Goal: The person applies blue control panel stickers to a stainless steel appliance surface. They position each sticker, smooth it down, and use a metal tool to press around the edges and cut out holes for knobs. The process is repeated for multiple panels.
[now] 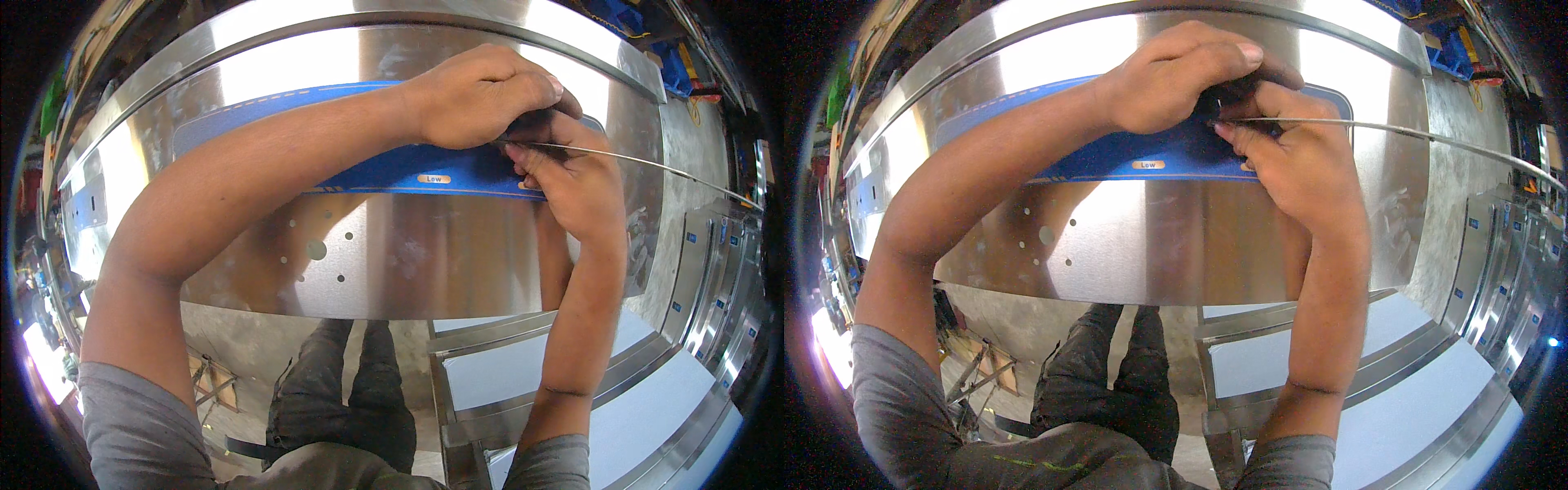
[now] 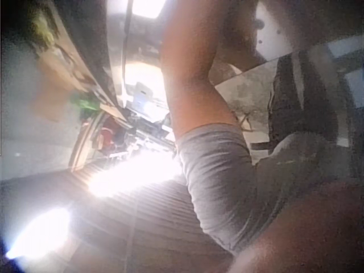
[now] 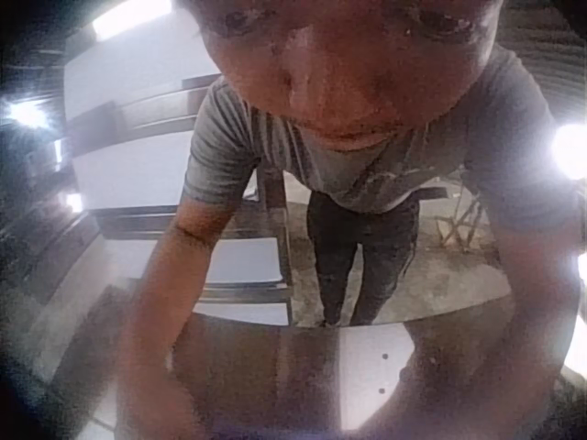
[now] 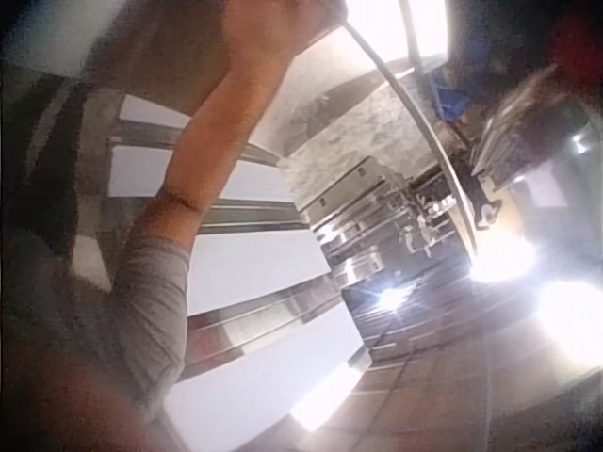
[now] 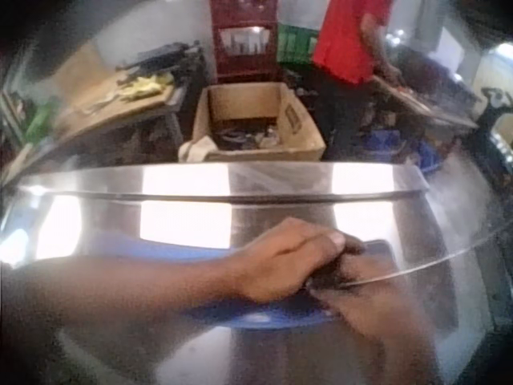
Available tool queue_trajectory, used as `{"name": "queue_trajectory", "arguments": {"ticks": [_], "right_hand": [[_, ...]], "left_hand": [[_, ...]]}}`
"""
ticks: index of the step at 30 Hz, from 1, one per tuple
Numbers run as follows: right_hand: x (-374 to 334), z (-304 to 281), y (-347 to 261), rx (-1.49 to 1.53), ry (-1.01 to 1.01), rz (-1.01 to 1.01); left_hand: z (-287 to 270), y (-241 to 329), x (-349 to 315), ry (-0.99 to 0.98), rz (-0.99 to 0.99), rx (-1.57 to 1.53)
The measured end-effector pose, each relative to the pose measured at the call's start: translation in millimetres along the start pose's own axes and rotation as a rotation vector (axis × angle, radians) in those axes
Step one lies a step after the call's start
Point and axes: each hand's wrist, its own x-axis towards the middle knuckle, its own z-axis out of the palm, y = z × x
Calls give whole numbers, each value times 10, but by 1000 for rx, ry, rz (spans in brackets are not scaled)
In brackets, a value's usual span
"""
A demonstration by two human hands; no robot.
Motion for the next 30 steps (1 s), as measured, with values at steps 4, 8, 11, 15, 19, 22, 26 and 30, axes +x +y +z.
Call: {"name": "queue_trajectory", "arguments": {"ticks": [4, 8, 11, 15, 19, 22, 26, 30], "right_hand": [[9, 7, -8, 45, 24, 27], [22, -24, -15, -1, 6, 23], [43, -27, -7, -17, -24, -53], [94, -15, 5, 11, -44, -132], [101, -48, -13, 30, -45, -50], [130, -87, -19, -7, -86, -12], [151, -64, 34, -76, -74, -122], [182, 14, 91, -169, -46, -319]], "left_hand": [[35, 10, 12, 5, -31, -102], [30, 10, 31, 5, -45, -78], [28, -4, 33, 24, 5, -16], [19, 19, 34, 35, -24, -72], [13, 74, 57, 54, -80, -97], [-4, 81, 72, 60, -109, -125], [-20, 30, 88, 77, -56, -85], [-16, -1, 65, 82, -117, -207]]}}
